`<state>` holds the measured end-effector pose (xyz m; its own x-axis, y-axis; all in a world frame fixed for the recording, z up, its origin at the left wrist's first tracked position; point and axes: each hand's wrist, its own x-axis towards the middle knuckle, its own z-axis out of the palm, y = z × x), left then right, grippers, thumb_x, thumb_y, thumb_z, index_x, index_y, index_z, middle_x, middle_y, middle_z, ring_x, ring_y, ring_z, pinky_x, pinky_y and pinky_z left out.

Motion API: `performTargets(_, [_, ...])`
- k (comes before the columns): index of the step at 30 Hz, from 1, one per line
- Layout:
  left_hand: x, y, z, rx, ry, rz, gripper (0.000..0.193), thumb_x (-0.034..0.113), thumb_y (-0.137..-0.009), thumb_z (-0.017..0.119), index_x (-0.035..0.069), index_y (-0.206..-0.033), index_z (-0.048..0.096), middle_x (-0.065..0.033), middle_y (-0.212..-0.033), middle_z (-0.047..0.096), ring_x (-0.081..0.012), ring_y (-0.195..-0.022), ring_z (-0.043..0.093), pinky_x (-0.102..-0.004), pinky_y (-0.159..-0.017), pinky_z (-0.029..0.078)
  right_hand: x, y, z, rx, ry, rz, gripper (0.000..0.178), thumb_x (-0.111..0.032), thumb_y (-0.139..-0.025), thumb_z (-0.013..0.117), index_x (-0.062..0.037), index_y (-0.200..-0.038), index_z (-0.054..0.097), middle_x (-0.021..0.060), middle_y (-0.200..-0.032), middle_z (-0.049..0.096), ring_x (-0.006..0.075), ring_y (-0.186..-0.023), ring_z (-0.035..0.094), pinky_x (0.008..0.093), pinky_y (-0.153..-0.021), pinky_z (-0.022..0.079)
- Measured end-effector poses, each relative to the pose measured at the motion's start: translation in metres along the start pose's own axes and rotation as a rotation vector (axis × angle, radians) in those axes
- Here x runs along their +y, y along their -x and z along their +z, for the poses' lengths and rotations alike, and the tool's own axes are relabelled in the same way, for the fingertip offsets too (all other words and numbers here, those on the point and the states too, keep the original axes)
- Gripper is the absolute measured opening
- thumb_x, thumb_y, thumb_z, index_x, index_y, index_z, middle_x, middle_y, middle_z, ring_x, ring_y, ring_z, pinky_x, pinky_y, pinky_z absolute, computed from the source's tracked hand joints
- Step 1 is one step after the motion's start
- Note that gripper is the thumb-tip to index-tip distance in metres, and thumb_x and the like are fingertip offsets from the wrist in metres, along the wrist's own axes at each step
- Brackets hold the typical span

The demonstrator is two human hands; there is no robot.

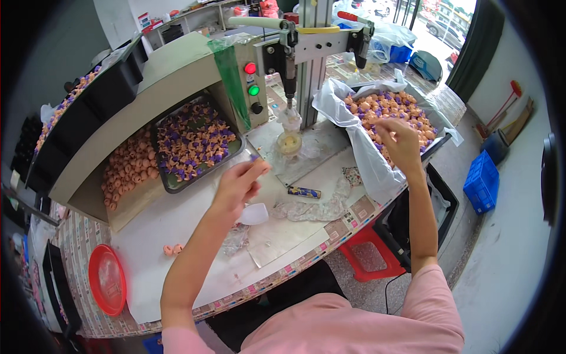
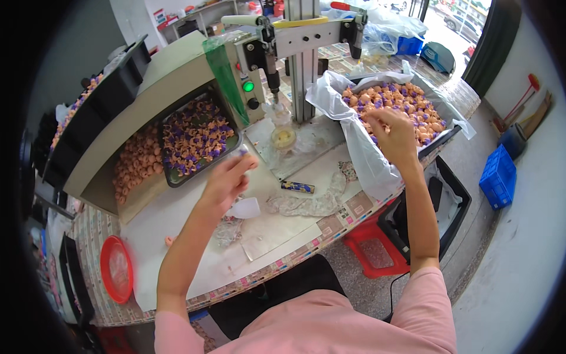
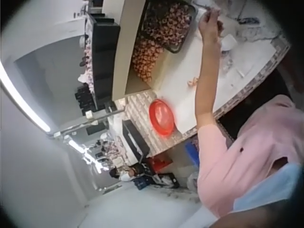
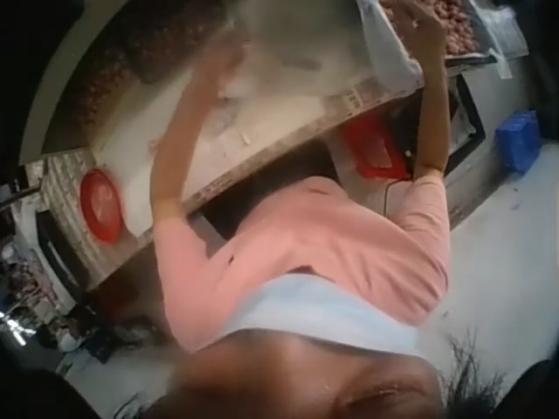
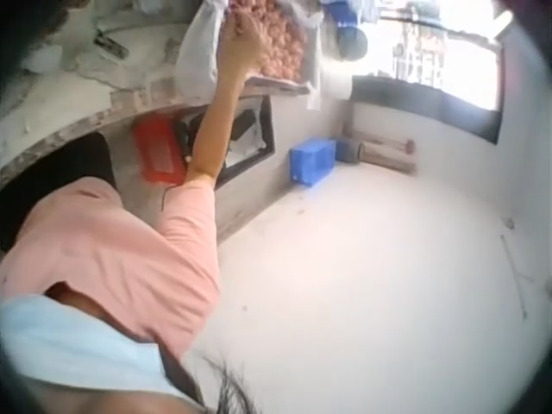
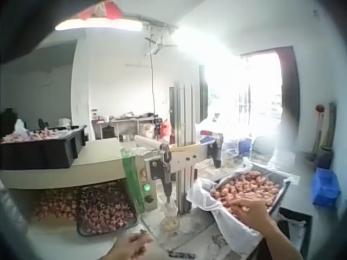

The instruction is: Assembling small toy components by inserting white parts into colored housings at a factory workstation.

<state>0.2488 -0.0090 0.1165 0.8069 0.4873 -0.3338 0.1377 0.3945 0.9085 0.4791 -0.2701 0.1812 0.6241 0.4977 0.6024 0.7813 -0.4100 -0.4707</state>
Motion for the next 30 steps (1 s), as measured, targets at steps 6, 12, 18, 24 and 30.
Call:
performTargets(6, [-0.038, -0.118, 0.031, 0.046, -0.245, 0.351, 0.028, 0.026, -0.077, 0.077, 0.005, -0.092, 0.067, 0.0001, -0.090, 0.058, -0.0105, -0.073, 0.053, -0.0259, -0.064, 0.044, -0.065, 0.018, -0.004, -0.212, -0.127, -0.269, 0.012, -0.004, -0.080, 0.068, -0.0008, -0.092, 0.069, 0.0106, -0.086, 0.068, 0.0219, -0.081, 0.062, 0.0319, -0.073, 0.048])
performTargets(12, [-0.035, -0.124, 0.055, 0.259, -0.602, 0.663, 0.028, 0.019, -0.072, 0.078, 0.001, -0.090, 0.066, -0.0076, -0.099, 0.054, -0.0235, -0.091, 0.056, -0.0336, -0.079, 0.046, -0.080, 0.019, -0.009, -0.357, -0.172, -0.330, 0.013, -0.002, -0.077, 0.070, 0.0000, -0.090, 0.069, 0.0097, -0.085, 0.068, 0.0222, -0.081, 0.062, 0.0328, -0.072, 0.047])
performTargets(18, [-0.035, -0.112, 0.060, 0.287, -0.649, 0.696, 0.027, 0.015, -0.071, 0.077, 0.002, -0.093, 0.066, -0.0076, -0.099, 0.054, -0.0247, -0.089, 0.058, -0.0329, -0.079, 0.047, -0.103, -0.028, 0.022, -0.109, -0.196, -0.567, 0.016, -0.002, -0.076, 0.070, -0.0007, -0.092, 0.069, 0.0104, -0.086, 0.068, 0.0240, -0.076, 0.063, 0.0338, -0.073, 0.048])
performTargets(24, [-0.046, -0.124, 0.058, 0.286, -0.643, 0.736, 0.030, 0.014, -0.070, 0.078, 0.004, -0.096, 0.068, -0.0063, -0.099, 0.054, -0.0206, -0.081, 0.055, -0.0298, -0.072, 0.046, -0.139, -0.136, 0.072, 0.463, -0.056, -0.623, 0.041, -0.022, -0.082, 0.069, -0.0061, -0.119, 0.061, 0.0159, -0.107, 0.066, 0.0294, -0.097, 0.061, 0.0385, -0.087, 0.046])
performTargets(30, [-0.041, -0.116, 0.051, 0.319, -0.697, 0.672, 0.034, 0.017, -0.067, 0.081, 0.005, -0.096, 0.069, -0.0050, -0.098, 0.055, -0.0162, -0.073, 0.055, -0.0286, -0.065, 0.046, -0.183, -0.187, 0.043, -0.171, -0.387, -0.052, 0.046, -0.038, -0.090, 0.059, 0.0012, -0.113, 0.060, 0.0169, -0.107, 0.065, 0.0279, -0.099, 0.061, 0.0388, -0.089, 0.044])
